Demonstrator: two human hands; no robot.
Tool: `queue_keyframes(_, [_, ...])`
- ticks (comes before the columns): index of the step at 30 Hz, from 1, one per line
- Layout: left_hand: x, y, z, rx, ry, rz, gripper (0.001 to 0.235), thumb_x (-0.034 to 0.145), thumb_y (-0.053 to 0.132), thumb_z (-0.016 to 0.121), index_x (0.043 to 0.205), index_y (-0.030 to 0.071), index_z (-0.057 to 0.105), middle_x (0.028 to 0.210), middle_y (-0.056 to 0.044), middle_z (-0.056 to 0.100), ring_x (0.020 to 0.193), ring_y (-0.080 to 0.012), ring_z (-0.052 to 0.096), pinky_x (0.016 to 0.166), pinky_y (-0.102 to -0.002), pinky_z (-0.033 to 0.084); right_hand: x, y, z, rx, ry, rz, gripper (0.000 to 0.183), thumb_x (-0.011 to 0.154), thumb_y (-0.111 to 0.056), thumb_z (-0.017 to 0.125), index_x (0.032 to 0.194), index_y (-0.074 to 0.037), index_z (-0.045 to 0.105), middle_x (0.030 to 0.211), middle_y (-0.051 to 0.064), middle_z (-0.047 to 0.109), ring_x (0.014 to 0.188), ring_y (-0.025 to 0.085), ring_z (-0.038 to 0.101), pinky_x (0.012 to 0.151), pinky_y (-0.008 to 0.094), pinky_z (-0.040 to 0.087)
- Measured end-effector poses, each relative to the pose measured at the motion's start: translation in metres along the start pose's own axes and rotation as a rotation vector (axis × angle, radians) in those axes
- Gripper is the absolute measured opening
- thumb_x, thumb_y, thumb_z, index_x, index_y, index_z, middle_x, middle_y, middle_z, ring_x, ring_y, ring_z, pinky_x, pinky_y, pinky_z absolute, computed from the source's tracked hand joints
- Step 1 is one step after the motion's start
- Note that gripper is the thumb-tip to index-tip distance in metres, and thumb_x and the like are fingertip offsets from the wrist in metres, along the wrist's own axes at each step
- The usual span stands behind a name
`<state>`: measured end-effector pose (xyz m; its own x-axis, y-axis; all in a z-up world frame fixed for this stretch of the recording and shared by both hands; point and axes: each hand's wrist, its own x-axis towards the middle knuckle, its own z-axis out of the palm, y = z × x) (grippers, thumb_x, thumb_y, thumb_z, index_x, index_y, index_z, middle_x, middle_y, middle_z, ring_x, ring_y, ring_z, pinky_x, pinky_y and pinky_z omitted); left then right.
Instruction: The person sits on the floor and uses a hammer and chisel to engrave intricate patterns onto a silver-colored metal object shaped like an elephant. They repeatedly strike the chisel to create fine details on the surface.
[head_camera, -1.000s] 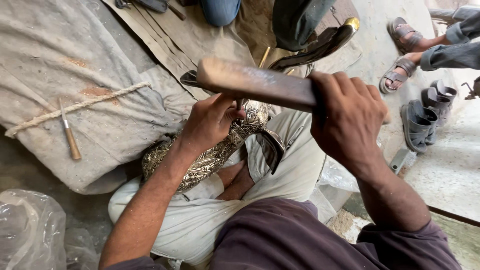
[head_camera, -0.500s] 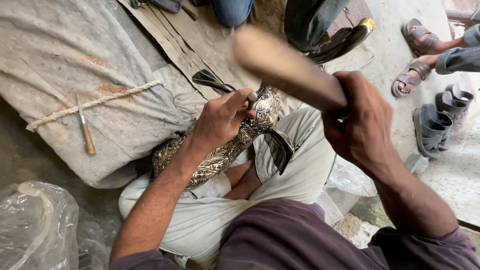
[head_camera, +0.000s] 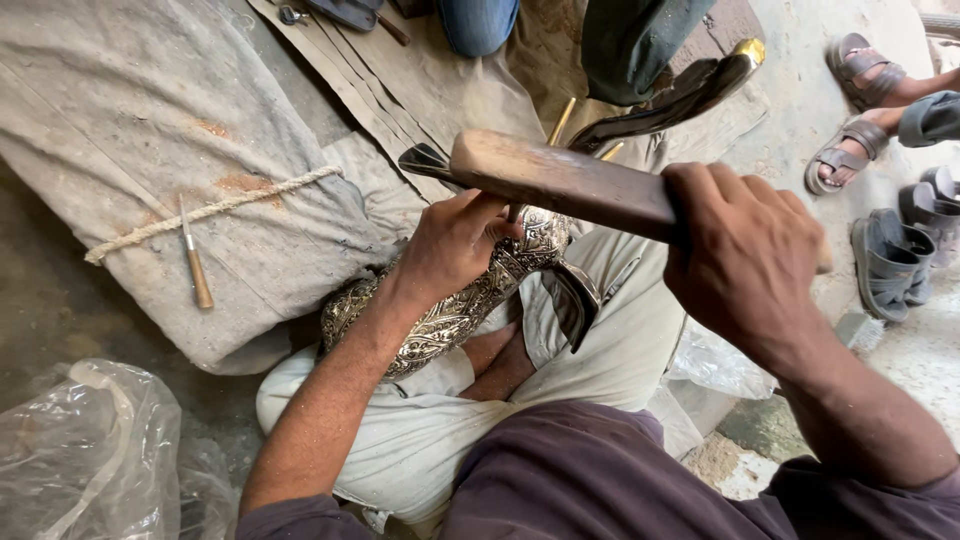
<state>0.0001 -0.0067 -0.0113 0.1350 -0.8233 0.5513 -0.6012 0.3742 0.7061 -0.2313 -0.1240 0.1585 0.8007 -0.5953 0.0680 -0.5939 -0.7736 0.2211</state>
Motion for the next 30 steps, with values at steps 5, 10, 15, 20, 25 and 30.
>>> queue_keyframes(5, [0.0,-0.004,0.0,-0.035,-0.028,-0.011,0.036,0.101,-0.002,0.064,0.13,0.016,0.051,0.097,-0.005,0.075,0.085,-0.0166,0.077,0.066,-0.025,0.063,0.006,0.002,-0.004,0.08,-0.027,-0.006,0.022,0.099,-0.016,0.064,0.118,-0.006,0.062,0.087,0.011,0.069,0.069,0.027,0.066,0.06,0.043,0.054])
queue_keyframes(10, [0.009,0.001,-0.005,-0.066,-0.002,-0.09,0.039,0.099,0.008,0.071,0.132,0.008,0.05,0.087,-0.005,0.074,0.077,-0.0168,0.076,0.057,-0.027,0.061,0.009,0.007,-0.017,0.521,0.335,-0.174,0.026,0.103,-0.017,0.066,0.121,-0.002,0.055,0.097,0.012,0.067,0.082,0.022,0.067,0.067,0.036,0.054])
queue_keyframes(15, [0.014,0.008,-0.006,-0.023,0.0,-0.057,0.034,0.1,0.016,0.073,0.127,0.012,0.051,0.091,-0.005,0.074,0.077,-0.0178,0.076,0.06,-0.026,0.061,0.012,0.012,-0.013,-0.176,0.027,-0.074,0.014,0.103,-0.019,0.07,0.111,-0.008,0.066,0.079,0.005,0.068,0.057,0.017,0.062,0.049,0.033,0.05])
queue_keyframes(20, [0.018,0.014,-0.014,-0.013,0.024,-0.206,0.031,0.107,0.025,0.068,0.13,0.013,0.05,0.09,-0.007,0.076,0.078,-0.021,0.079,0.061,-0.031,0.063,0.009,0.032,-0.009,0.267,0.096,-0.1,0.035,0.099,-0.026,0.075,0.121,-0.003,0.061,0.088,0.011,0.069,0.068,0.021,0.066,0.062,0.037,0.053])
queue_keyframes(25, [0.028,0.018,-0.022,-0.096,-0.037,-0.239,0.04,0.103,0.032,0.069,0.129,0.011,0.048,0.086,-0.01,0.077,0.08,-0.0243,0.08,0.065,-0.037,0.063,0.017,0.037,-0.002,0.328,-0.063,0.004,0.057,0.085,-0.039,0.082,0.12,0.0,0.059,0.078,0.016,0.069,0.066,0.028,0.068,0.061,0.042,0.053])
queue_keyframes(30, [0.029,0.02,-0.026,-0.067,-0.061,-0.27,0.038,0.102,0.032,0.069,0.125,0.011,0.048,0.086,-0.009,0.078,0.077,-0.0229,0.081,0.063,-0.036,0.061,0.029,0.033,-0.008,0.68,0.042,0.048,0.057,0.091,-0.035,0.082,0.124,0.002,0.055,0.09,0.019,0.071,0.074,0.027,0.071,0.063,0.038,0.056])
